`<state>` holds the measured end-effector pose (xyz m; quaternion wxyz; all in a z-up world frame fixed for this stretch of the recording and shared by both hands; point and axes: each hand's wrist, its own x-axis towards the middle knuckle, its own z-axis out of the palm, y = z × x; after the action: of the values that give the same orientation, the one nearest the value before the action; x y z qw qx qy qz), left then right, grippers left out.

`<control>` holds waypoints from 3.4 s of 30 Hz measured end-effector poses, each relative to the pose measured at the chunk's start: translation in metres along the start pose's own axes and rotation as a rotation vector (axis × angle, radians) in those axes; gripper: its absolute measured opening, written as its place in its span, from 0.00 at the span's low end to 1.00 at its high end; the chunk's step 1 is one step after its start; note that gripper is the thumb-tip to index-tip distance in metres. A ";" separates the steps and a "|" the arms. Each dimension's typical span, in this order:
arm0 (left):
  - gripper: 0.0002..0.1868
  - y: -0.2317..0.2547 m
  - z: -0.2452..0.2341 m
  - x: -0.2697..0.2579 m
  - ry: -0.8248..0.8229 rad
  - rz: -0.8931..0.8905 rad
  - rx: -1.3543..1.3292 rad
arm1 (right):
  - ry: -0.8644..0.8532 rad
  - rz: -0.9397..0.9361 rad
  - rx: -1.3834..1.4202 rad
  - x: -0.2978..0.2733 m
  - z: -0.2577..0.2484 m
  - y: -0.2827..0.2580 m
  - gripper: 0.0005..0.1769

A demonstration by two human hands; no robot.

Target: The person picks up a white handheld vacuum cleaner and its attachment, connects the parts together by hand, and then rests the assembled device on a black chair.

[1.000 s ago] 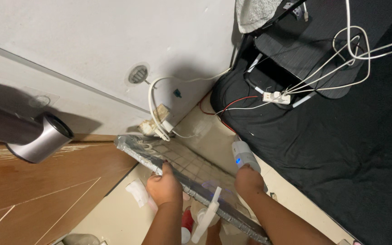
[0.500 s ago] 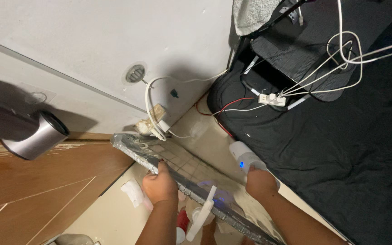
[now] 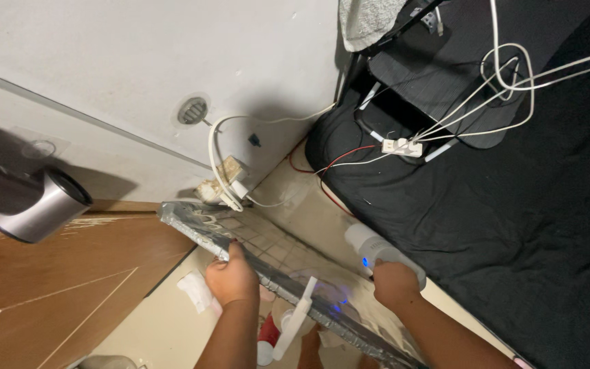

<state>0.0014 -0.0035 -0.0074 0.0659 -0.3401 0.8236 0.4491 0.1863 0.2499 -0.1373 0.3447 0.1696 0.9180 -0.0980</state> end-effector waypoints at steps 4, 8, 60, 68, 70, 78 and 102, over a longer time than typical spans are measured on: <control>0.23 -0.001 -0.001 0.000 0.011 -0.023 0.055 | 0.072 -0.021 -0.031 -0.005 -0.002 0.006 0.18; 0.25 0.000 0.000 0.000 0.018 -0.024 0.082 | 0.037 0.006 -0.055 -0.004 -0.002 0.008 0.17; 0.27 -0.001 -0.001 0.001 0.071 0.013 0.122 | -0.178 0.212 0.185 -0.058 -0.018 0.021 0.21; 0.28 0.005 -0.005 -0.003 0.042 -0.020 0.169 | -0.110 0.414 0.356 -0.074 -0.017 0.061 0.24; 0.27 0.007 -0.005 -0.004 0.041 -0.010 0.167 | -0.157 0.467 0.426 -0.077 -0.012 0.074 0.23; 0.25 0.010 -0.005 -0.009 0.062 0.031 0.150 | -0.203 0.508 0.471 -0.094 0.010 0.093 0.22; 0.26 0.012 -0.003 -0.011 0.074 -0.036 0.082 | -0.099 0.468 0.359 -0.072 0.000 0.061 0.27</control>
<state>0.0028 0.0037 0.0072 0.0573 -0.3681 0.8371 0.4006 0.2603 0.2882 -0.0930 0.3667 0.4301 0.8041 -0.1847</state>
